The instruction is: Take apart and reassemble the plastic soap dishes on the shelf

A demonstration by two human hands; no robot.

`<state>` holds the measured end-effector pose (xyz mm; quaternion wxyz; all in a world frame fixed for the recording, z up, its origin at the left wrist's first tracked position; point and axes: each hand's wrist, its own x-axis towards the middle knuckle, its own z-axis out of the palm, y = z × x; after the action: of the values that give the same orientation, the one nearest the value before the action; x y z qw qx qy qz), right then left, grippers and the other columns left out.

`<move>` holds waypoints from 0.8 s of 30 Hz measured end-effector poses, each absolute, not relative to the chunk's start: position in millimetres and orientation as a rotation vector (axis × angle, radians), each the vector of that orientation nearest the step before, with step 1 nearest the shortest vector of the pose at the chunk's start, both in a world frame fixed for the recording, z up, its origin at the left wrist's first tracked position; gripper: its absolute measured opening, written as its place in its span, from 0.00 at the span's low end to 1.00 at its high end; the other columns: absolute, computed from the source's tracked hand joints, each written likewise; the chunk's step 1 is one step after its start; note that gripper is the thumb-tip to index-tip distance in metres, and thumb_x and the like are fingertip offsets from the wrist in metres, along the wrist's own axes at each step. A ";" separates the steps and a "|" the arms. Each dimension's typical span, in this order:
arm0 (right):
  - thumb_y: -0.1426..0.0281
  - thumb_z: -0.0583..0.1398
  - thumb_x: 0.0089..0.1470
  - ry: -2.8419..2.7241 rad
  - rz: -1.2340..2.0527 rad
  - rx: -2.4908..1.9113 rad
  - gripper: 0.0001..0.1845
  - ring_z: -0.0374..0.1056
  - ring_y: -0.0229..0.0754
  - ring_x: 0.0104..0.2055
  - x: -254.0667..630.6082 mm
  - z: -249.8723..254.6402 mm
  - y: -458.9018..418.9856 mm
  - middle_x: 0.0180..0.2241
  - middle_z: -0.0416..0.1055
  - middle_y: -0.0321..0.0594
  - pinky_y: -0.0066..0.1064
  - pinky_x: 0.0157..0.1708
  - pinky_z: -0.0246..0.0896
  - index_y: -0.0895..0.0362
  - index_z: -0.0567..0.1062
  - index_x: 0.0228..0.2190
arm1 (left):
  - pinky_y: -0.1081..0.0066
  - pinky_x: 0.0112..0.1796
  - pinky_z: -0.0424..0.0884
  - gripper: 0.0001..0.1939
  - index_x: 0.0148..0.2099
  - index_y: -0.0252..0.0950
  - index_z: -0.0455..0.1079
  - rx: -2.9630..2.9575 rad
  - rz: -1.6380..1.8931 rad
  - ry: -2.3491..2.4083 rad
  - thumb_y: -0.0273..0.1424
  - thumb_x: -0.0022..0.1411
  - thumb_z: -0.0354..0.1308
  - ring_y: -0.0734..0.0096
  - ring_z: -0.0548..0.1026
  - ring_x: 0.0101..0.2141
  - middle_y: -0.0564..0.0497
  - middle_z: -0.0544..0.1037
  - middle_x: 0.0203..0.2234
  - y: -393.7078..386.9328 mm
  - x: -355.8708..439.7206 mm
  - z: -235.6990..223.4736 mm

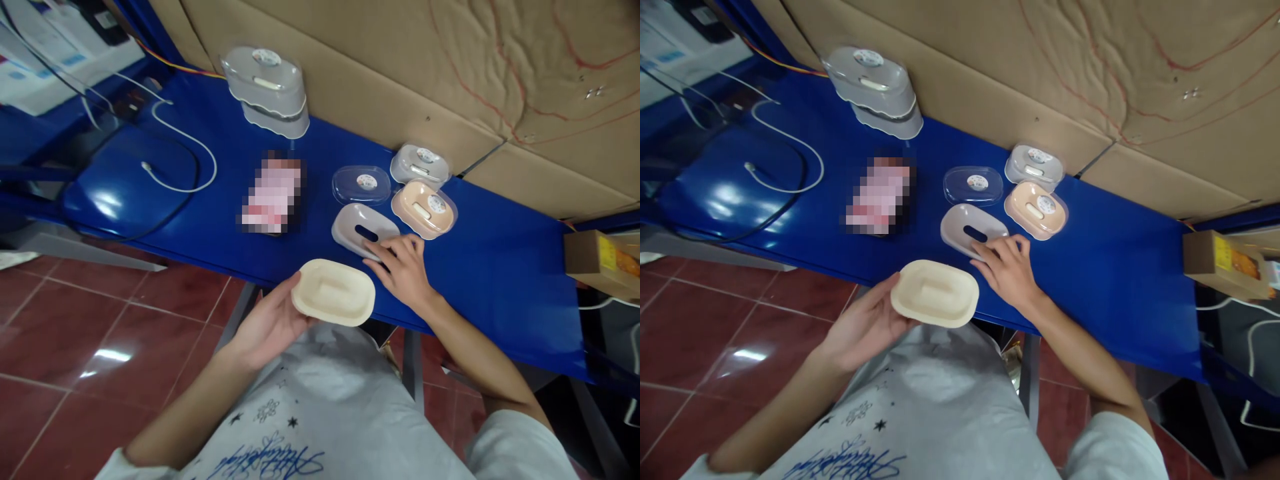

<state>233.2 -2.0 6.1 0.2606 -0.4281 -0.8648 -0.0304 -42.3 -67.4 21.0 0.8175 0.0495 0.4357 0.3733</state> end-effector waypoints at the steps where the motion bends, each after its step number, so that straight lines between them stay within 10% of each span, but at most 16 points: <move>1: 0.63 0.64 0.71 -2.287 -0.055 -1.136 0.16 0.73 0.47 0.44 234.1 8.4 -2.9 0.41 0.77 0.40 0.45 0.51 0.60 0.50 0.79 0.57 | 0.50 0.63 0.79 0.18 0.60 0.43 0.77 0.118 0.796 0.919 0.45 0.75 0.59 0.49 0.76 0.66 0.48 0.81 0.62 -64.7 -37.7 20.3; 24: 0.60 0.57 0.75 -2.444 0.315 -0.764 0.26 0.74 0.50 0.60 232.8 9.8 -2.5 0.56 0.78 0.45 0.49 0.62 0.67 0.46 0.68 0.69 | 0.59 0.58 0.78 0.33 0.70 0.45 0.71 0.348 1.055 0.763 0.44 0.67 0.72 0.54 0.81 0.57 0.46 0.84 0.57 -34.6 -20.9 -3.6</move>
<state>232.8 -2.5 9.8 0.2771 -0.2844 -0.9103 0.1172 -20.9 -34.6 -3.6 0.7814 0.1612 0.3535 0.4884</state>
